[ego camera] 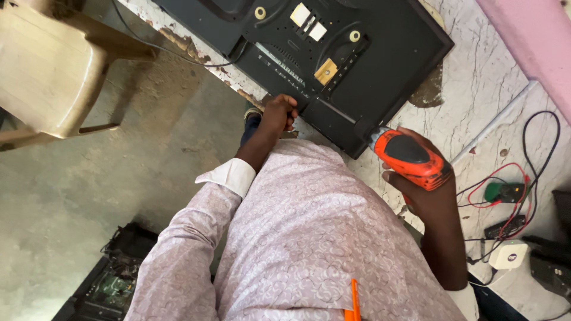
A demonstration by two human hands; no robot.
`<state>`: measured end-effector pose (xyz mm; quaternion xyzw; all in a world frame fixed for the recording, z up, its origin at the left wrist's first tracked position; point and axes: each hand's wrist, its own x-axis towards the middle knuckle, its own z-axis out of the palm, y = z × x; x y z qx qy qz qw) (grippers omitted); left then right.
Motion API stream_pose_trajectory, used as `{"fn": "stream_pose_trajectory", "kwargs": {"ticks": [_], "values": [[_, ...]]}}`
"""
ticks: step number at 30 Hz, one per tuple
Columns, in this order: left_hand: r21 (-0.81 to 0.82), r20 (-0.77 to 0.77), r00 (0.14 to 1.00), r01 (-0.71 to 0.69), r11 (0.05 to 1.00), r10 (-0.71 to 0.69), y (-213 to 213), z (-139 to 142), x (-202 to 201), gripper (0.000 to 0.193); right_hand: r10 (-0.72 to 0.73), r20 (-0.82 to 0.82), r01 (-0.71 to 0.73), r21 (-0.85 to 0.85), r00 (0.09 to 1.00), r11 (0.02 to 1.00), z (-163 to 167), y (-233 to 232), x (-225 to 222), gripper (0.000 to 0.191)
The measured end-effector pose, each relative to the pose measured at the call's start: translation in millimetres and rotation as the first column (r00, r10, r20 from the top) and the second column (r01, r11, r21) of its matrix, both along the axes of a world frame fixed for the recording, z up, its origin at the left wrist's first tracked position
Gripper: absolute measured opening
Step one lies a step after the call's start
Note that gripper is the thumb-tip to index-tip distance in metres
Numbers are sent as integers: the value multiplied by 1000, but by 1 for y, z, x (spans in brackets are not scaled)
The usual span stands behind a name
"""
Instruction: The person uses a cordless drill to remove screws from the back panel of a television lying face-down on a workbench, working around the panel edges and repositioning the drill at different screw locations. They briefly reach into a cardboard box for a screwdriver bit and continue unscrewing screws around the mounting bracket.
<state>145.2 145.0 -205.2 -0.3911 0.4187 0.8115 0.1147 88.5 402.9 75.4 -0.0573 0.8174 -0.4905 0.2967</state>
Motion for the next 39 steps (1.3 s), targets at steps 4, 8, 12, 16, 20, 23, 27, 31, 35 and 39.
{"fn": "stream_pose_trajectory", "kwargs": {"ticks": [4,8,12,16,20,23,27,31,35,39], "values": [[0,19,1000,3,1000,-3,-2,-6,3,13,31,2,-31,33,1000,999,-2,-5,3,76],[10,11,999,30,1000,-30,-3,-6,7,16,55,-27,-53,78,998,996,-6,-9,3,76],[8,6,998,63,998,-63,-4,-6,12,20,14,7,-14,11,1000,1000,-5,-6,0,77],[12,7,996,90,996,-90,-3,-8,15,21,-24,29,24,0,999,1000,-2,4,-4,77],[42,26,995,91,995,-92,-1,-10,14,20,-98,57,100,-39,994,994,-9,8,-6,78],[14,21,993,113,993,-113,0,-6,12,20,2,-59,-4,-39,998,999,-16,8,-7,77],[-9,34,992,124,992,-124,-2,1,14,19,4,-55,-6,-41,998,999,-24,8,-8,78],[-56,40,992,119,991,-117,-2,2,16,20,-41,-36,39,-50,999,998,-27,12,-15,78],[-65,-5,997,71,995,-71,-4,-3,19,20,-19,-118,12,-54,993,998,-27,24,-25,79],[-173,34,998,57,983,-52,-6,2,31,21,-53,-123,42,-94,991,995,-34,36,-33,77]]}}
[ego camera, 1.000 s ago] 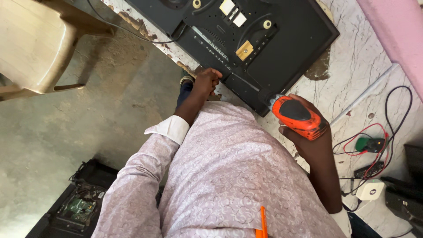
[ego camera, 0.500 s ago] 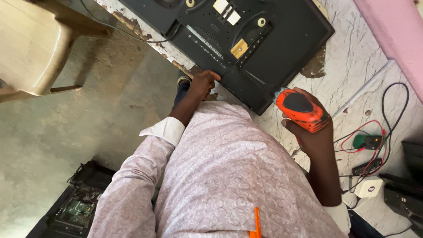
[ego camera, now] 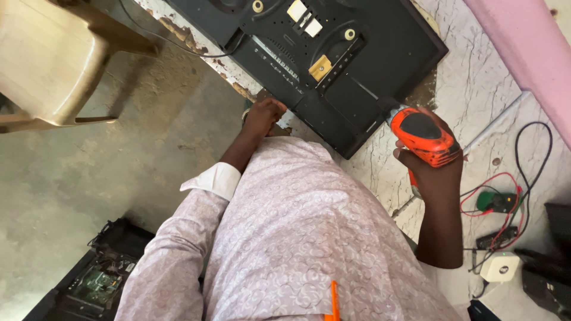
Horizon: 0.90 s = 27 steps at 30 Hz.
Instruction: The person uses a cordless drill to remove screws from the back panel of a television lying face-down on a workbench, working around the panel edges and repositioning the drill at different screw locations. They briefly reach into a cardboard box for a screwdriver bit and continue unscrewing screws around the mounting bracket.
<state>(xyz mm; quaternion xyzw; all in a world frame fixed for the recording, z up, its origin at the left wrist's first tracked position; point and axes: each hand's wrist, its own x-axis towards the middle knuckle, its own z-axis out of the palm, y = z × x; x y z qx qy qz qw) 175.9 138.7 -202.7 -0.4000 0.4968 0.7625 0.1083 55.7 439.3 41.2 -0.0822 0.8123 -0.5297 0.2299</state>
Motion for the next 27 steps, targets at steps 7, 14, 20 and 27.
{"fn": "stream_pose_trajectory", "kwargs": {"ticks": [7,14,20,27], "values": [[-58,88,990,-106,993,111,14,21,51,16,18,-95,-31,-143,995,989,-34,11,3,78],[-72,93,988,-120,990,126,15,21,83,14,-21,-47,13,-151,999,988,-52,8,3,79],[-68,84,994,-62,996,67,5,22,69,15,-48,-43,43,-125,998,991,-49,4,13,77],[-14,53,998,35,999,-34,4,18,46,18,60,-233,-54,31,971,998,-30,-9,16,73]]}}
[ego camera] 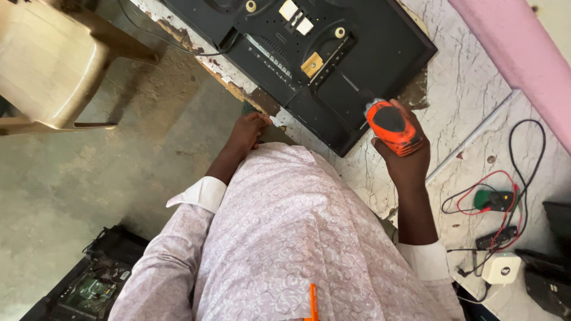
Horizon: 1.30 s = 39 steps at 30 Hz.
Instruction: The person uses a cordless drill to remove screws from the back panel of a television lying face-down on a workbench, working around the panel edges and repositioning the drill at different screw locations. They briefly reach into a cardboard box for a screwdriver bit and continue unscrewing screws around the mounting bracket.
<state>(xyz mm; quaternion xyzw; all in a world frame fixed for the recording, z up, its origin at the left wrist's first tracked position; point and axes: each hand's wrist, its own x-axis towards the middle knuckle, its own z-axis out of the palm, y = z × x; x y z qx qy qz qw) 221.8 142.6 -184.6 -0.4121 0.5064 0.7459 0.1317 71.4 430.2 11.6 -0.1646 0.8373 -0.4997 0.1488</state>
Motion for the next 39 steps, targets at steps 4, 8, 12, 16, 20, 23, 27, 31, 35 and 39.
{"fn": "stream_pose_trajectory", "kwargs": {"ticks": [4,8,12,16,20,23,27,31,35,39], "values": [[-21,25,999,46,999,-45,0,0,-10,19,114,-154,-81,206,981,975,16,-5,4,66],[-31,17,996,89,996,-89,-2,0,-16,22,176,-199,-122,255,964,959,16,-4,14,58],[-14,12,993,114,993,-114,-1,-3,-24,23,311,-247,-173,454,918,874,-4,5,35,66],[-8,-3,991,131,991,-131,-1,-5,-26,22,463,-305,-227,573,832,787,-40,17,50,71],[16,34,988,151,988,-152,-1,-6,-27,19,460,-318,-226,563,829,795,-68,28,58,66],[-1,31,984,176,984,-176,1,-6,-28,18,429,-315,-217,531,847,819,-79,33,60,65],[-1,23,983,180,984,-180,2,-9,-26,17,423,-324,-216,517,846,828,-86,33,61,68],[11,3,988,152,988,-152,0,-9,-23,19,393,-338,-190,501,855,844,-88,31,65,68],[-39,-5,986,166,985,-167,-3,-9,-20,20,387,-321,-191,502,864,843,-88,29,66,70],[-8,-9,993,115,993,-115,-3,-8,-19,18,337,-294,-190,432,895,881,-82,26,67,69]]}}
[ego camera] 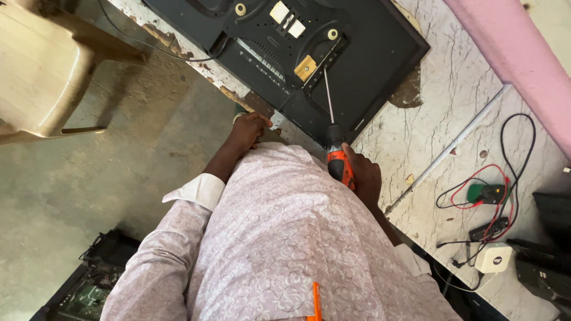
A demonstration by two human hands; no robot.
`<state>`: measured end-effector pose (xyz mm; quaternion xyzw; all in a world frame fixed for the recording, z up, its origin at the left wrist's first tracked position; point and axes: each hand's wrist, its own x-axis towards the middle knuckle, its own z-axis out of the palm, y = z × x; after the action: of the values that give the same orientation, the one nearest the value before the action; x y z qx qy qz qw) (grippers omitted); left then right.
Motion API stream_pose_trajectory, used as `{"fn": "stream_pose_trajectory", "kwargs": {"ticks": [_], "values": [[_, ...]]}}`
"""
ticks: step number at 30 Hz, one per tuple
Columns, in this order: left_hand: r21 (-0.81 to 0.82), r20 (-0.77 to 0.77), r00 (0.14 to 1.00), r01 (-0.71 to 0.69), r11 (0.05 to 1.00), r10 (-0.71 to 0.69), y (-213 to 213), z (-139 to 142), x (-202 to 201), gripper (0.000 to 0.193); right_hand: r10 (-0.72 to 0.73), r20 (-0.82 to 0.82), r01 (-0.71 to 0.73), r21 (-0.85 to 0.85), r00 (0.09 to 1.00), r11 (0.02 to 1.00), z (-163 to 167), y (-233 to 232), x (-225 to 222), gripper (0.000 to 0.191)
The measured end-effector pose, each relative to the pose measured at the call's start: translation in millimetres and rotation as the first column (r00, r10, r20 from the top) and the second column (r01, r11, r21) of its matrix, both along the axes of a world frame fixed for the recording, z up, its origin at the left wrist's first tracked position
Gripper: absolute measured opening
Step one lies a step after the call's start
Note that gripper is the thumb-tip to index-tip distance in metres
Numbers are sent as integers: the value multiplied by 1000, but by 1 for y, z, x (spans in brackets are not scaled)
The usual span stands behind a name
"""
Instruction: The person uses a cordless drill to remove screws from the back panel of a television lying face-down on a workbench, working around the panel edges and repositioning the drill at different screw locations. They briefly reach into a cardboard box for a screwdriver bit and continue unscrewing screws around the mounting bracket.
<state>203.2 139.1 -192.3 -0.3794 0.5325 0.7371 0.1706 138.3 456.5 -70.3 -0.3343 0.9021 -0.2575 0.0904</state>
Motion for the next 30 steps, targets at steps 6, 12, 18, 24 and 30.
{"fn": "stream_pose_trajectory", "kwargs": {"ticks": [6,12,18,24,30], "values": [[20,32,999,-5,1000,5,-2,3,-3,19,-48,126,64,-129,991,990,24,-13,-5,64],[18,50,998,22,1000,-23,-2,8,-10,19,-59,216,82,-97,974,992,68,-22,-29,65],[-58,52,991,125,990,-122,-2,16,-21,21,216,6,-207,301,976,931,107,-28,-77,78],[-53,23,994,104,993,-102,0,3,-28,22,393,30,-356,492,919,795,140,-44,-110,80],[-163,-187,973,104,981,-134,1,8,-61,26,505,12,-428,548,863,718,162,-65,-131,70]]}}
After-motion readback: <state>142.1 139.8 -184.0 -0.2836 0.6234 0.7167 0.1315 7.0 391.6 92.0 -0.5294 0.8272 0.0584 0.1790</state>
